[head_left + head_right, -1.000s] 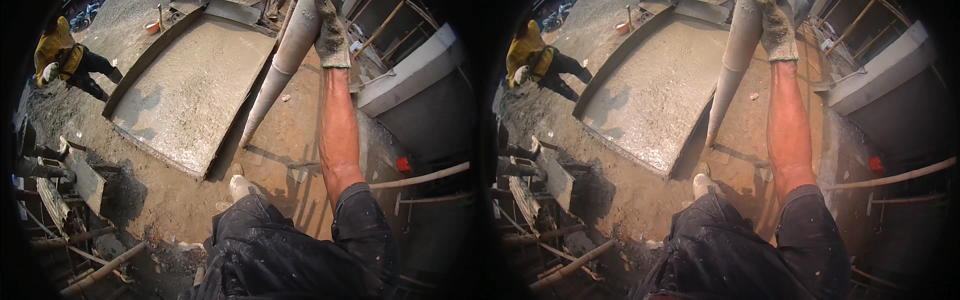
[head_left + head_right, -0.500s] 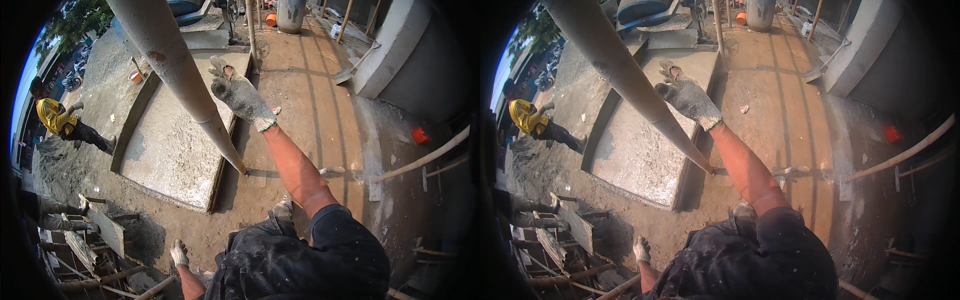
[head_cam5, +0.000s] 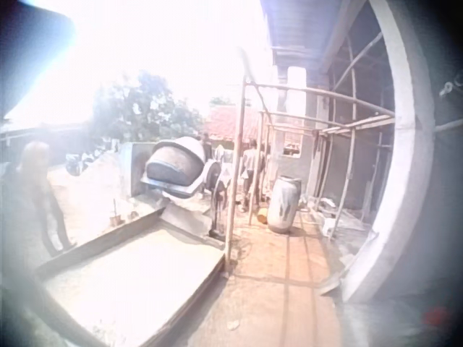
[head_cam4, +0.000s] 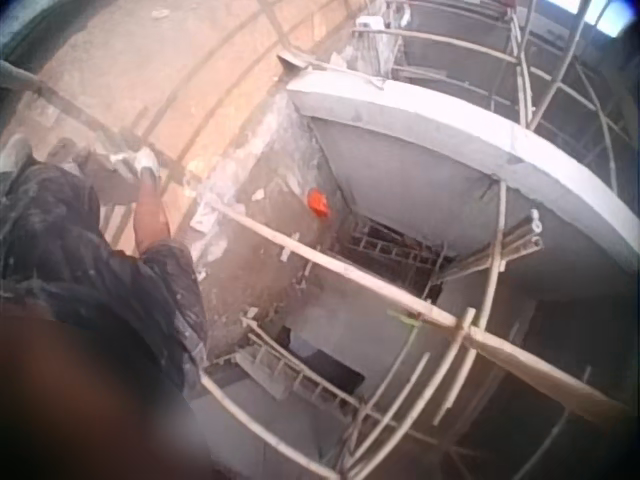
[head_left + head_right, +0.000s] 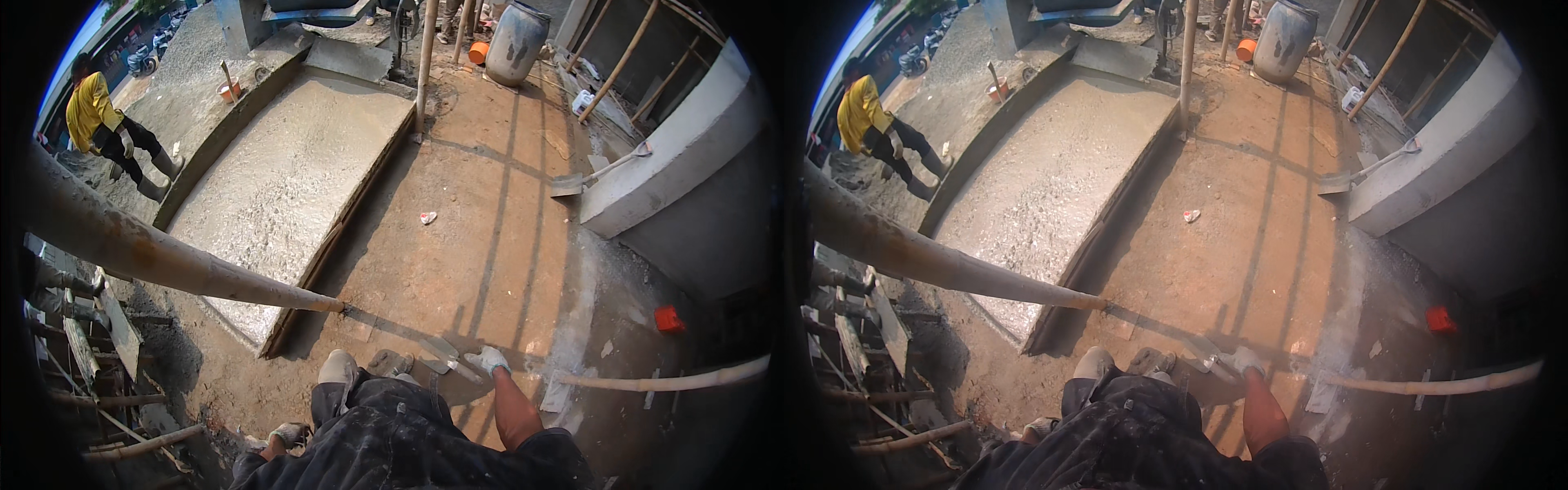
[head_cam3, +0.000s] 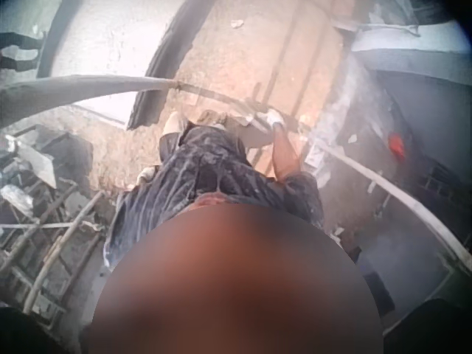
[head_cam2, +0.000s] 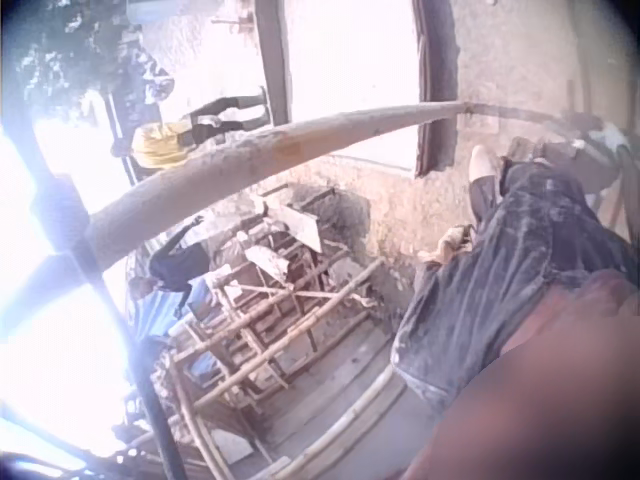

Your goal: The person scoops wet concrete from a rectangular form using a bucket and spreads it with a trowel. The person repeatedly levels the surface, working alongside another worker who also smooths the slab.

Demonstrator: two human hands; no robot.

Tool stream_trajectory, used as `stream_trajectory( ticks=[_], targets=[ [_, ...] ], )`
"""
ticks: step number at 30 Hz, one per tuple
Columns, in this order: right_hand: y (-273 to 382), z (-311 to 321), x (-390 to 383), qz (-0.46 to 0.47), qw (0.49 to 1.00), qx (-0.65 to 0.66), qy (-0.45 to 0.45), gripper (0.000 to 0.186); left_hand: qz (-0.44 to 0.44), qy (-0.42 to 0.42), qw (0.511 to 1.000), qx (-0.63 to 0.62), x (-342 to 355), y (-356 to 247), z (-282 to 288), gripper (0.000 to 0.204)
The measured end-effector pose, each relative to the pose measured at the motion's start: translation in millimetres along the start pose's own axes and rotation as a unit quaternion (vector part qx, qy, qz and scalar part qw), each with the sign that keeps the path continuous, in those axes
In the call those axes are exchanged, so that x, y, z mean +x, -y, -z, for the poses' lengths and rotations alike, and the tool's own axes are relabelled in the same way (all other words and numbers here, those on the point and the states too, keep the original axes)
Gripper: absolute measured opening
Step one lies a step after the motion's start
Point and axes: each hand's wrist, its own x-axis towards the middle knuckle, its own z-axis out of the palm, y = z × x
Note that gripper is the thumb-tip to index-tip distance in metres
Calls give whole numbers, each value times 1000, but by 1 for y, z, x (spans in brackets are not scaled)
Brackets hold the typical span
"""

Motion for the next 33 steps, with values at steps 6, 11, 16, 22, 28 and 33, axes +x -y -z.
stream_trajectory(
  ticks=[6, 11, 16, 22, 28, 33],
  targets=[
    [-16, -32, 16, -1, 978, 207, 4, 81, -187, -69, 969, 146, 39, -116, 18, 45],
    [-22, -62, 71, -71, 943, 284, 160, 61, -227, -139, 948, 173, 43, -303, 68, 53],
    [-21, -73, 109, -118, 926, 270, 235, 53, -283, -189, 934, 110, 29, -520, 123, 55],
    [14, -47, 107, -181, 880, 373, 230, 48, -335, -176, 875, 300, 41, -692, 200, 52],
    [45, 10, 109, -185, 870, 411, 198, 42, -363, -194, 877, 247, 30, -796, 253, 50],
    [38, 68, 129, -168, 890, 388, 173, 38, -355, -207, 879, 239, 19, -833, 234, 51]
  ],
)
